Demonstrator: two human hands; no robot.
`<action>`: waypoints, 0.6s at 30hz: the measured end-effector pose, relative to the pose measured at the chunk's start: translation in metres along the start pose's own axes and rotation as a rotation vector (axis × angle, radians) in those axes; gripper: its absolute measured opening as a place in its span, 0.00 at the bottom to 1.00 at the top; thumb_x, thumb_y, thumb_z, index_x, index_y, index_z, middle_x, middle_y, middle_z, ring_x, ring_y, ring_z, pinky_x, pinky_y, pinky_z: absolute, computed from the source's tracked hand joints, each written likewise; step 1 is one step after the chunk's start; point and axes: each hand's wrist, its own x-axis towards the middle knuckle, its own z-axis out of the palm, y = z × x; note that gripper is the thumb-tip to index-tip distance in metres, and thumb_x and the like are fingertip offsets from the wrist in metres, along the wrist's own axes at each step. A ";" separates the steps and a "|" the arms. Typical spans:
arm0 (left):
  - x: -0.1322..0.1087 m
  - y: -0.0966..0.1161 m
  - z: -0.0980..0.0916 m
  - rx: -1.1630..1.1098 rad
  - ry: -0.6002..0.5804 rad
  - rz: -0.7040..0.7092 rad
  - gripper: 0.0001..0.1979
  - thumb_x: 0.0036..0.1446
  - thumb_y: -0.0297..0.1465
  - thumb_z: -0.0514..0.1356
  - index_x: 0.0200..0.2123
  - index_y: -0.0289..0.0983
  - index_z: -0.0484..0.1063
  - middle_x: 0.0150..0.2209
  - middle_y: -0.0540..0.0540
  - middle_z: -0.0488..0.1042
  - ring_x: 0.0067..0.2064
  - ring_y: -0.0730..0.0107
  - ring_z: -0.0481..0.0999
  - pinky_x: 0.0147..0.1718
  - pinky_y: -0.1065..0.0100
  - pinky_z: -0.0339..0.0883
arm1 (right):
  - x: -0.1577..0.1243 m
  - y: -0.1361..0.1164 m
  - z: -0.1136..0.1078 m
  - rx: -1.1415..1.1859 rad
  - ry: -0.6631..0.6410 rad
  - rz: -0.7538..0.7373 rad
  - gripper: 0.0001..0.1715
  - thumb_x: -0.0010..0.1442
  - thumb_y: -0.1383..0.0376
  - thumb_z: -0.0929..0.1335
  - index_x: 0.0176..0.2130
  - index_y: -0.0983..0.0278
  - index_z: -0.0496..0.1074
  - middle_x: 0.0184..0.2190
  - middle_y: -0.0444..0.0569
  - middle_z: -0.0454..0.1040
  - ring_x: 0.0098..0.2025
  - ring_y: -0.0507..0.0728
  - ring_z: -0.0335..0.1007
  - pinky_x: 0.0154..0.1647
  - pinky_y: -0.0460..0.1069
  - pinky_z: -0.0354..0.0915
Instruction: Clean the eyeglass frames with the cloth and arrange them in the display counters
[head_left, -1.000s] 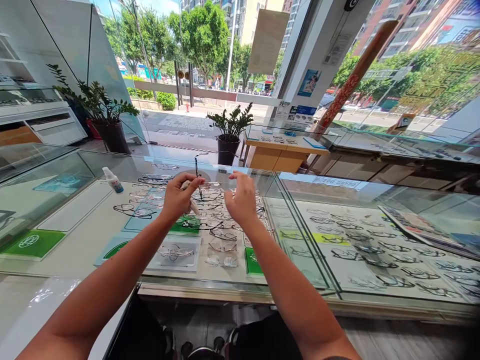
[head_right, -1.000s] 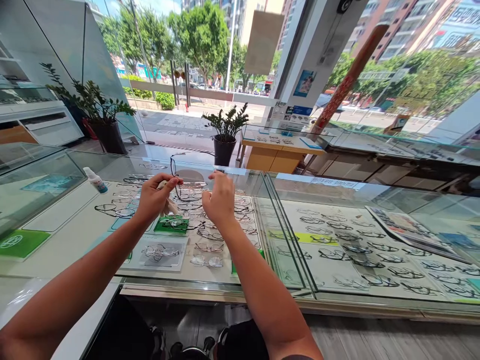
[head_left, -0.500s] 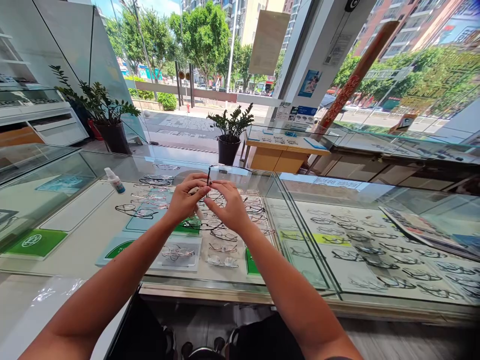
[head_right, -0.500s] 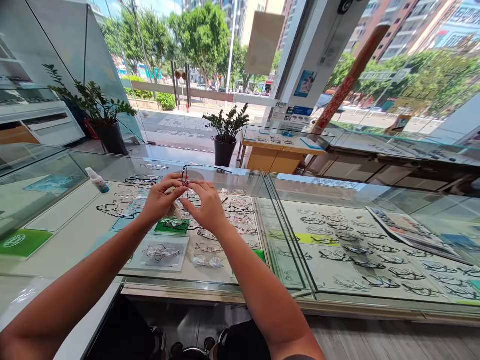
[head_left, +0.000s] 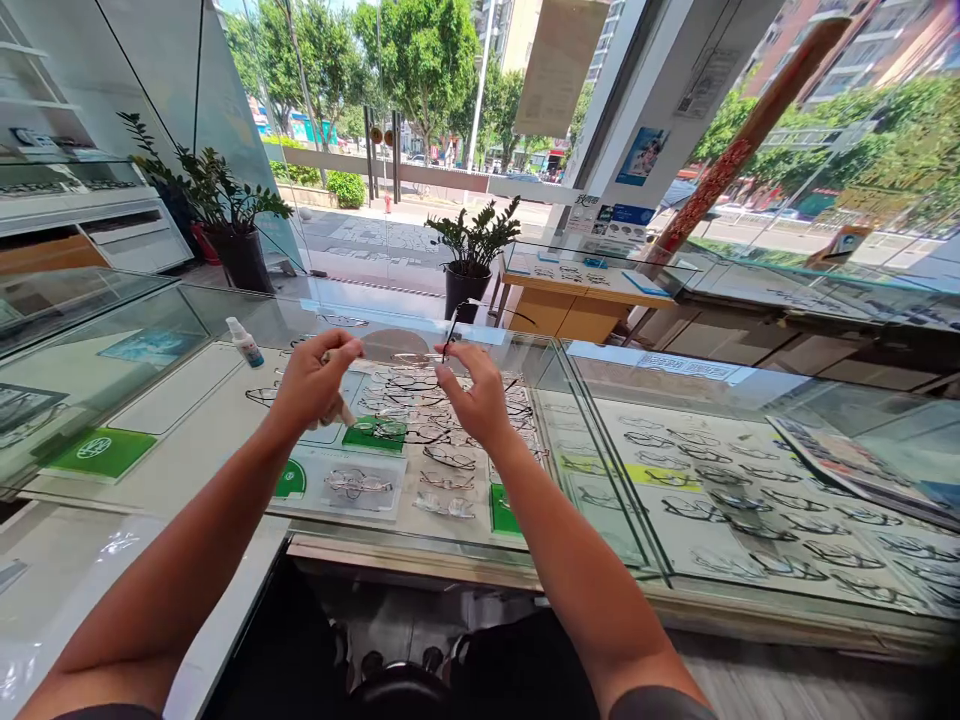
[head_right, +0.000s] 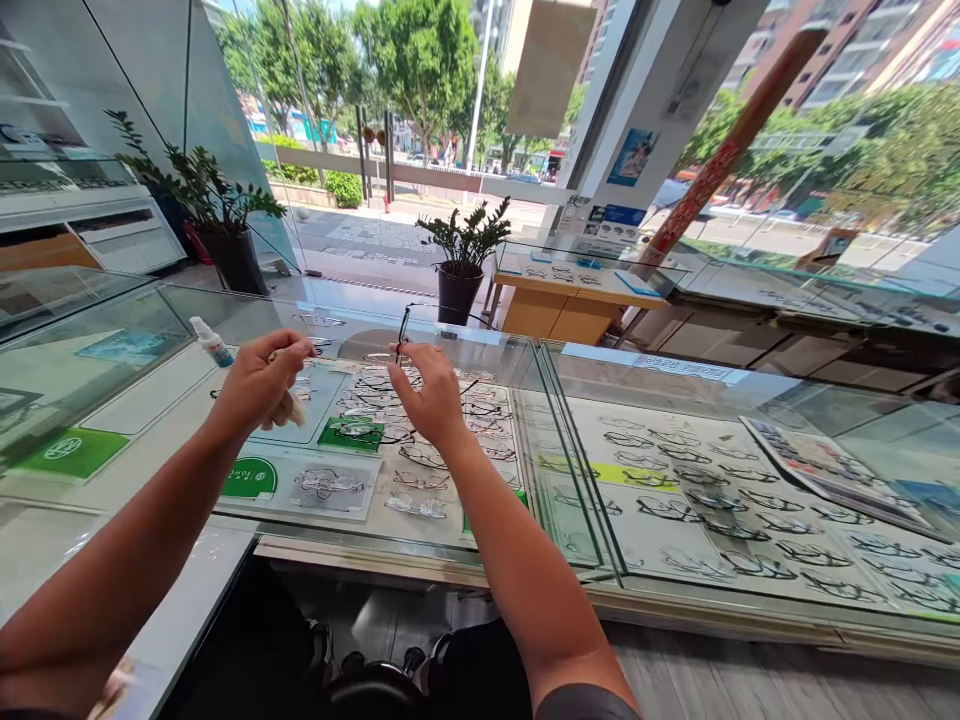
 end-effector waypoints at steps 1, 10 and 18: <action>-0.001 -0.002 -0.016 0.057 0.041 -0.023 0.20 0.64 0.49 0.65 0.29 0.40 0.73 0.22 0.51 0.63 0.24 0.70 0.64 0.23 0.68 0.56 | 0.001 0.001 -0.001 -0.014 0.021 0.002 0.17 0.78 0.54 0.67 0.55 0.57 0.81 0.55 0.54 0.86 0.58 0.65 0.80 0.65 0.64 0.73; -0.005 -0.073 -0.154 0.669 0.368 -0.285 0.20 0.70 0.47 0.60 0.30 0.41 0.71 0.21 0.54 0.65 0.29 0.68 0.63 0.33 0.68 0.51 | 0.006 0.012 -0.002 -0.040 0.147 0.004 0.16 0.76 0.55 0.66 0.51 0.59 0.81 0.52 0.55 0.87 0.56 0.66 0.80 0.64 0.63 0.71; 0.008 -0.120 -0.175 0.806 0.323 -0.510 0.23 0.60 0.51 0.71 0.31 0.40 0.69 0.25 0.51 0.63 0.35 0.61 0.63 0.44 0.63 0.58 | 0.005 0.020 -0.001 -0.037 0.187 -0.007 0.13 0.74 0.58 0.68 0.48 0.59 0.82 0.49 0.54 0.87 0.53 0.66 0.80 0.60 0.62 0.72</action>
